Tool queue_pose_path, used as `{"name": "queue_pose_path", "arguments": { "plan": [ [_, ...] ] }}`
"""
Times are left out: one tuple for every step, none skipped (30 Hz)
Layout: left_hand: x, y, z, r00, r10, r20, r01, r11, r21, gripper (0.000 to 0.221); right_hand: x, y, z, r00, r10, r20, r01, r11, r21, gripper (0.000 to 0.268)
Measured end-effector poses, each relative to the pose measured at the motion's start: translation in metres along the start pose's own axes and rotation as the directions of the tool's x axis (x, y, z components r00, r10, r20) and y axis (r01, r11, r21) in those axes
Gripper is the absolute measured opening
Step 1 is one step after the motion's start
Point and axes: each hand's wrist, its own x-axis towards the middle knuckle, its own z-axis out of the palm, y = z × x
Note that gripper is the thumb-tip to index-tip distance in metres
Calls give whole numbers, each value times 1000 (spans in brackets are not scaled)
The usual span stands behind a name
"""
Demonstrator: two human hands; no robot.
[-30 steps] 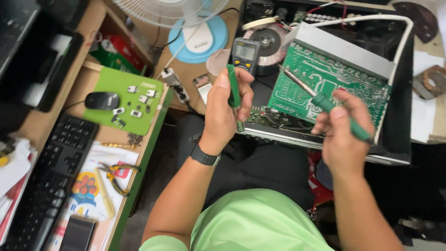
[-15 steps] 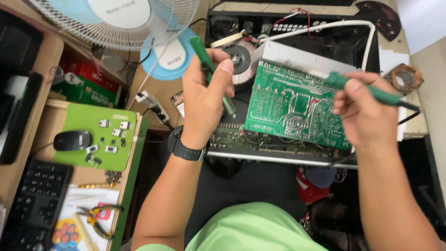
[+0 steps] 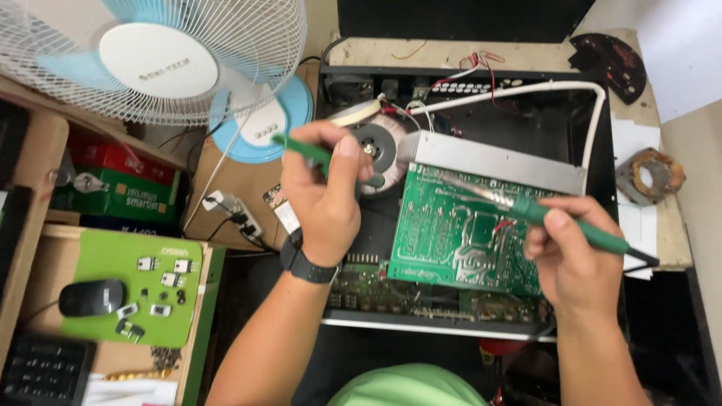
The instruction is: Performing a final internal inspection and soldering components on a circuit board.
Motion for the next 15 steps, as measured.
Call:
{"name": "queue_pose_path", "arguments": {
  "plan": [
    [-1,-4,1,1000,-1,-1,1,1000,-1,9,1,2,-1,1000,1,0,-1,1000,-2,16],
    [-2,-7,0,1000,1,-26,-1,1000,-10,9,1,4,-3,1000,-2,-9,2,1000,-10,16],
    [-5,-11,0,999,3,-51,-4,1000,-18,9,1,7,-4,1000,-5,-17,4,1000,-18,17],
    [-6,-13,-2,999,1,-52,-2,1000,-19,9,2,8,-6,1000,-3,-17,3,1000,-20,17],
    [-7,-15,-3,999,-19,-37,18,999,-41,10,3,10,-8,1000,1,-20,-1,1000,-26,17],
    [-10,-16,-5,999,-41,-23,39,997,-63,11,3,11,-10,1000,7,-22,-7,999,-34,18],
    [-11,-19,-7,999,-44,-27,43,997,-63,11,4,12,-11,1000,10,-22,-11,999,-37,18],
    [-12,-20,-8,999,-47,-22,46,997,-61,9,5,14,-11,1000,12,-19,-12,999,-34,19],
    [-14,-21,-10,999,-50,-18,49,997,-59,7,5,15,-12,1000,14,-17,-14,999,-30,20],
    [-14,-22,-11,999,-50,-21,49,997,-60,7,5,15,-11,1000,14,-16,-14,999,-33,20],
    [-14,-23,-12,999,-44,-12,43,998,-44,6,5,14,-10,1000,23,-21,-24,999,-48,19],
    [-14,-23,-13,999,-36,-2,36,999,-28,6,5,14,-8,999,31,-26,-33,998,-62,19],
    [-13,-23,-13,999,-35,-4,35,999,-28,6,6,14,-8,999,30,-24,-32,997,-64,19],
    [-12,-23,-14,999,-37,-4,37,999,-12,7,5,14,-7,999,38,-33,-40,997,-72,19],
    [-12,-23,-14,999,-40,-3,40,999,4,8,5,14,-6,998,46,-41,-49,996,-81,19]
  ]
}}
